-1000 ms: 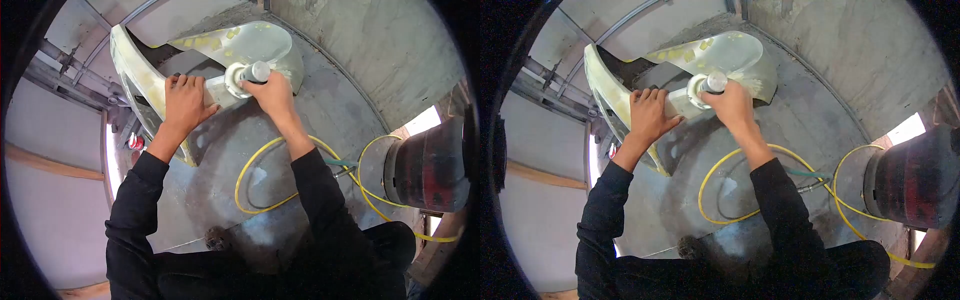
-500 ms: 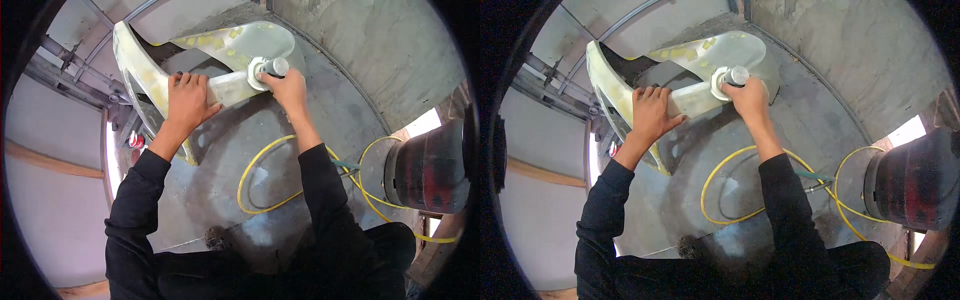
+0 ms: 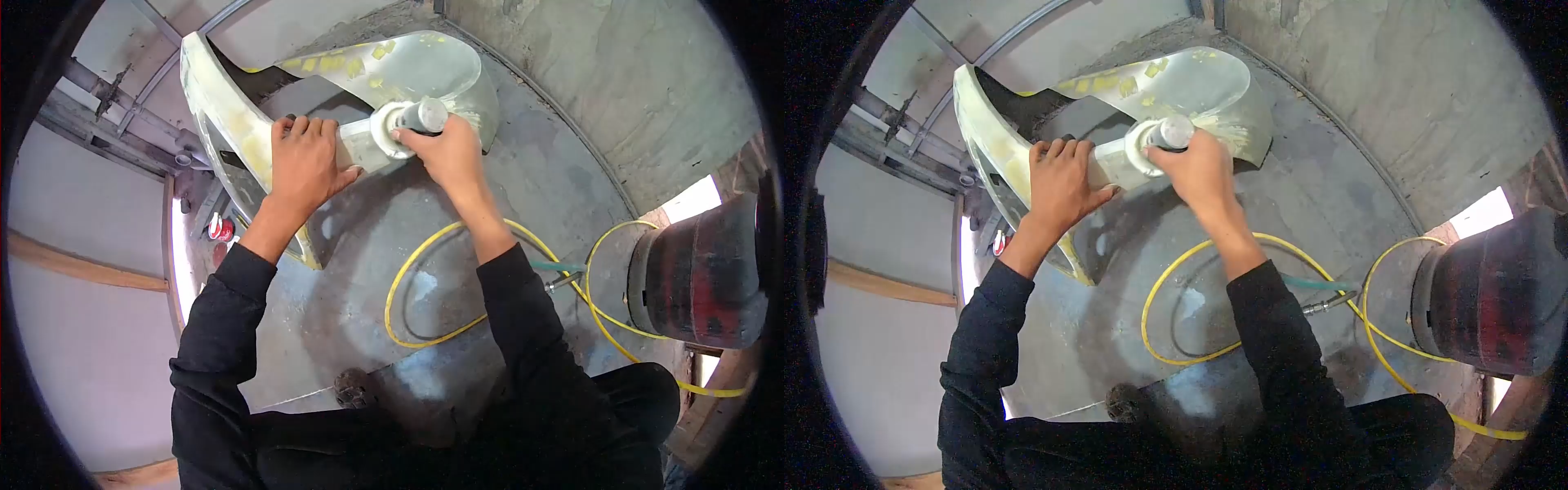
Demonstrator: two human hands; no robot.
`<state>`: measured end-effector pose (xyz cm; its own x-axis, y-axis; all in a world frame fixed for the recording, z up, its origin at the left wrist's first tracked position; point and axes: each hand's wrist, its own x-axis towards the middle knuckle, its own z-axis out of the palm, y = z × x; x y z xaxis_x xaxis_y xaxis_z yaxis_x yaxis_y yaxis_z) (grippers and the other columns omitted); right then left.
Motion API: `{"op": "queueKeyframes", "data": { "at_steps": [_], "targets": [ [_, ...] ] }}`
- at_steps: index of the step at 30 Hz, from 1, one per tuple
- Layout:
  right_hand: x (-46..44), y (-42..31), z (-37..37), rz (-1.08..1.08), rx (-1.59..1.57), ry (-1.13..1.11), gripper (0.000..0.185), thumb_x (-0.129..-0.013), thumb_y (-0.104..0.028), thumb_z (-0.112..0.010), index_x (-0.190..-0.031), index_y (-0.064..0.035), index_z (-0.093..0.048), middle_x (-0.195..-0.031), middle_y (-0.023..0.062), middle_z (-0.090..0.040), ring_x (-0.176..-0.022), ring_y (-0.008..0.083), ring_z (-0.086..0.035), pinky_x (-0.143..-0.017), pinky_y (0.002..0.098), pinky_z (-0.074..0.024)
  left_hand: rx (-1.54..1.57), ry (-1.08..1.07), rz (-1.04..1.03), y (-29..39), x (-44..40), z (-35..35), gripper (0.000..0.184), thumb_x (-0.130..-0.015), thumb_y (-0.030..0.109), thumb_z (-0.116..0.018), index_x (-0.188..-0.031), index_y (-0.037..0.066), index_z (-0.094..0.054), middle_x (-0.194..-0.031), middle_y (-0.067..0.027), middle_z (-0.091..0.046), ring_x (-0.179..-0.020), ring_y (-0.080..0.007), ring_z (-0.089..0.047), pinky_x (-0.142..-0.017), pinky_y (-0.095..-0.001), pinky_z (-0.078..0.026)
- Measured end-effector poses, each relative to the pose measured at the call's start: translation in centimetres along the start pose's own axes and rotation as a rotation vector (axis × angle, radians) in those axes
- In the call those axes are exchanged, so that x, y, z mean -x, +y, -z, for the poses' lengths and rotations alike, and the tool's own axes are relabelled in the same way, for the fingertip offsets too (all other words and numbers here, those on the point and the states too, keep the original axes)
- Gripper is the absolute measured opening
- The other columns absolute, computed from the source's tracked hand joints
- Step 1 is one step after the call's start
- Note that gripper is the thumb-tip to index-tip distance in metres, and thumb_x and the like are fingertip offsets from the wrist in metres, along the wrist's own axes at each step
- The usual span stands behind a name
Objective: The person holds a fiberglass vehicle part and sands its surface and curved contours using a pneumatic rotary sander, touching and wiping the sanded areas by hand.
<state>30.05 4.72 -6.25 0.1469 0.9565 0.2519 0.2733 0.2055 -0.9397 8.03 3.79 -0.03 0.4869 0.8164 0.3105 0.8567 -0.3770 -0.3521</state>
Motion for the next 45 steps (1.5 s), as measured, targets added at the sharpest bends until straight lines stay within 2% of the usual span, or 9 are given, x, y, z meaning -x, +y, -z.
{"op": "queueKeyframes", "data": {
  "at_steps": [2,5,9,21,30,34,37,42,45],
  "targets": [
    [0.1,-0.4,-0.8,0.014,0.013,-0.022,0.044,-0.077,-0.033,-0.088,-0.101,0.0012,-0.078,-0.096,0.0238,-0.077,-0.093,0.0399,-0.075,-0.081,0.0453,-0.0569,0.0,-0.002,-0.002,0.0,0.0,0.1,0.073,-0.068,0.056,-0.086,-0.117,0.006,-0.065,-0.108,-0.0125,-0.07,-0.109,-0.03,-0.063,-0.105,-0.0501,-0.038],
    [0.9,-1.5,-1.6,0.067,0.061,-0.018,0.038,-0.079,-0.026,-0.088,-0.104,0.0002,-0.078,-0.093,0.0153,-0.079,-0.084,0.0256,-0.076,-0.078,0.0364,-0.0562,-0.006,-0.007,0.0,0.0,0.0,0.2,0.074,-0.068,0.056,-0.086,-0.117,0.006,-0.064,-0.108,-0.0128,-0.07,-0.109,-0.0301,-0.063,-0.105,-0.0501,-0.038],
    [1.1,-1.7,-1.3,0.088,0.008,0.013,0.045,-0.076,-0.035,-0.089,-0.1,0.0016,-0.078,-0.094,0.0248,-0.076,-0.092,0.0416,-0.074,-0.08,0.0451,-0.0571,0.005,0.003,-0.016,-0.1,0.1,0.2,0.075,-0.068,0.056,-0.086,-0.119,0.005,-0.064,-0.108,-0.0132,-0.07,-0.11,-0.0301,-0.063,-0.105,-0.0503,-0.038],
    [-1.2,0.6,2.3,-0.147,0.095,0.066,0.04,-0.078,-0.033,-0.088,-0.098,0.0008,-0.079,-0.092,0.0217,-0.078,-0.088,0.0362,-0.076,-0.078,0.0429,-0.0561,0.006,0.011,-0.007,0.0,0.1,0.1,0.073,-0.068,0.054,-0.086,-0.118,0.005,-0.065,-0.107,-0.0131,-0.071,-0.109,-0.0302,-0.064,-0.106,-0.0503,-0.038],
    [-0.3,-0.2,0.6,-0.028,-0.03,-0.022,0.041,-0.078,-0.032,-0.087,-0.099,0.0019,-0.079,-0.091,0.0237,-0.077,-0.089,0.0381,-0.076,-0.08,0.0444,-0.0567,-0.003,0.001,0.007,0.2,0.0,0.3,0.073,-0.068,0.053,-0.086,-0.119,0.006,-0.066,-0.108,-0.0128,-0.071,-0.111,-0.0301,-0.064,-0.106,-0.0509,-0.038],
    [0.1,-0.3,-0.6,0.08,0.059,0.0,0.036,-0.08,-0.028,-0.087,-0.101,0.0011,-0.079,-0.085,0.0123,-0.079,-0.074,0.0189,-0.073,-0.07,0.0354,-0.0546,0.015,0.015,-0.003,0.0,0.0,-0.1,0.074,-0.068,0.055,-0.087,-0.119,0.005,-0.066,-0.107,-0.013,-0.071,-0.11,-0.03,-0.063,-0.106,-0.0509,-0.038],
    [-0.4,-0.7,-0.1,-0.043,0.028,-0.047,0.043,-0.077,-0.033,-0.087,-0.101,0.0016,-0.079,-0.093,0.0232,-0.077,-0.091,0.0398,-0.076,-0.081,0.045,-0.0567,0.008,0.014,-0.006,0.0,0.1,0.0,0.075,-0.067,0.056,-0.087,-0.119,0.005,-0.066,-0.107,-0.0127,-0.071,-0.11,-0.03,-0.063,-0.106,-0.0504,-0.038],
    [-1.5,0.4,2.0,-0.107,0.108,0.023,0.043,-0.076,-0.034,-0.088,-0.099,0.0007,-0.08,-0.092,0.0233,-0.077,-0.089,0.0381,-0.076,-0.08,0.0441,-0.0569,-0.002,0.003,-0.002,0.0,0.0,0.0,0.073,-0.067,0.054,-0.088,-0.117,0.006,-0.065,-0.107,-0.0119,-0.07,-0.109,-0.0292,-0.063,-0.106,-0.0499,-0.037],
    [-2.4,1.7,2.7,-0.206,0.198,0.078,0.045,-0.075,-0.036,-0.089,-0.098,0.0021,-0.079,-0.091,0.025,-0.077,-0.09,0.0383,-0.077,-0.08,0.0448,-0.0567,0.002,-0.078,0.012,0.3,-0.1,0.3,0.085,-0.068,0.052,-0.088,-0.133,0.005,-0.06,-0.12,-0.0126,-0.066,-0.117,-0.0288,-0.059,-0.107,-0.0509,-0.036]
  ]
}}
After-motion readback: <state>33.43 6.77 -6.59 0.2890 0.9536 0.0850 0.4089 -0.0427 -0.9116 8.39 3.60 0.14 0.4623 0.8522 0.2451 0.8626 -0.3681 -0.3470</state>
